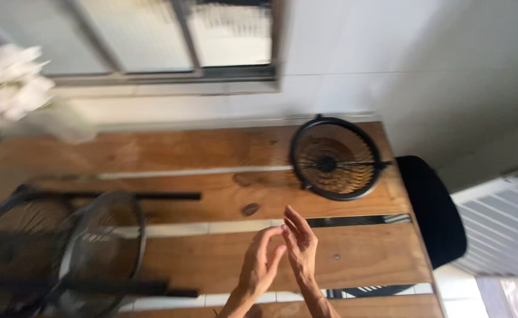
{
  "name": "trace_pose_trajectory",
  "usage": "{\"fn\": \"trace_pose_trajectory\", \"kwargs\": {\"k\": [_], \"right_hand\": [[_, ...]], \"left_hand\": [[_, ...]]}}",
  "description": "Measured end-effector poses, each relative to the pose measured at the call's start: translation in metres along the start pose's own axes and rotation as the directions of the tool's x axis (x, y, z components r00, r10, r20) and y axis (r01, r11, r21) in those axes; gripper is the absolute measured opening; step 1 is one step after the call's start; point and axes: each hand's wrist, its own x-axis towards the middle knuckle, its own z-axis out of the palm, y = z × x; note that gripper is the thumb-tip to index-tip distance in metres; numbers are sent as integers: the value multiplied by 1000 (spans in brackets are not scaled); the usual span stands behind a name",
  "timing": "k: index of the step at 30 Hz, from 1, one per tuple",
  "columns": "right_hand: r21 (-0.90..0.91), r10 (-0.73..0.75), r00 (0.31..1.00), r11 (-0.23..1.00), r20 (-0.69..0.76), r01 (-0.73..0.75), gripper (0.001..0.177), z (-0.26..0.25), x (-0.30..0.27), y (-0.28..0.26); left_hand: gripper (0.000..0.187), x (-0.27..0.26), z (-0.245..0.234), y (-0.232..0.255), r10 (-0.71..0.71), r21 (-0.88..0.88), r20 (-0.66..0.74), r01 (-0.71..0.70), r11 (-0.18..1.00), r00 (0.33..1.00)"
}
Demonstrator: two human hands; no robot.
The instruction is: The person disassembles a black metal fruit basket stand on a wooden table. They remove the circular basket sections and the central pole, placing the parts on the table. The person then reassembles the stand by reinserting the pole and reattaching the basket sections.
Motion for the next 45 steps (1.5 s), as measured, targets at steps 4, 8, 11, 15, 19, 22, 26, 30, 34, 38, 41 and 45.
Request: {"fn": "trace_pose_trajectory", "kwargs": {"k": [4,8,11,15,19,22,26,30,34,38,41,45], "right_hand": [[168,-35,994,986,106,17,43,51,-41,-26],[195,-124,965,978,231,79,41,95,-71,-44],[114,-69,977,992,202,46,42,130,-90,-49],[-60,-54,971,996,233,69,48,158,-110,-56],[54,-34,988,998,153,26,50,171,-117,-53],[185,-32,984,983,176,-1,43,170,-113,-46],[23,-134,983,991,128,132,32,157,-90,-44],[108,-80,996,991,27,77,28,131,-67,-63],[-237,-303,942,935,-144,264,31,117,-78,-80],[342,-384,897,831,-217,439,19,141,-121,-89],[-585,-341,879,657,332,476,50,174,-170,-93],[-623,-251,858,601,448,501,66,206,-167,-99]], "left_hand": [[39,-28,-60,47,246,58,-7,-245,968,969],[46,-50,-130,63,285,66,29,-286,956,958],[42,-62,-195,59,278,157,10,-276,948,961],[57,-68,-293,35,449,414,-46,-392,822,893],[89,-56,-364,-10,451,707,4,-321,630,893],[77,-50,-376,-43,265,644,40,-227,731,964],[64,-48,-347,-63,325,722,43,-254,643,945],[60,-46,-308,-52,365,668,111,-341,662,925],[40,-44,-290,-37,139,595,292,-294,748,946],[41,-40,-279,-24,297,577,221,-370,728,929],[36,-44,-282,-19,250,576,231,-339,744,940],[37,-43,-286,-15,288,568,213,-358,741,934]]}}
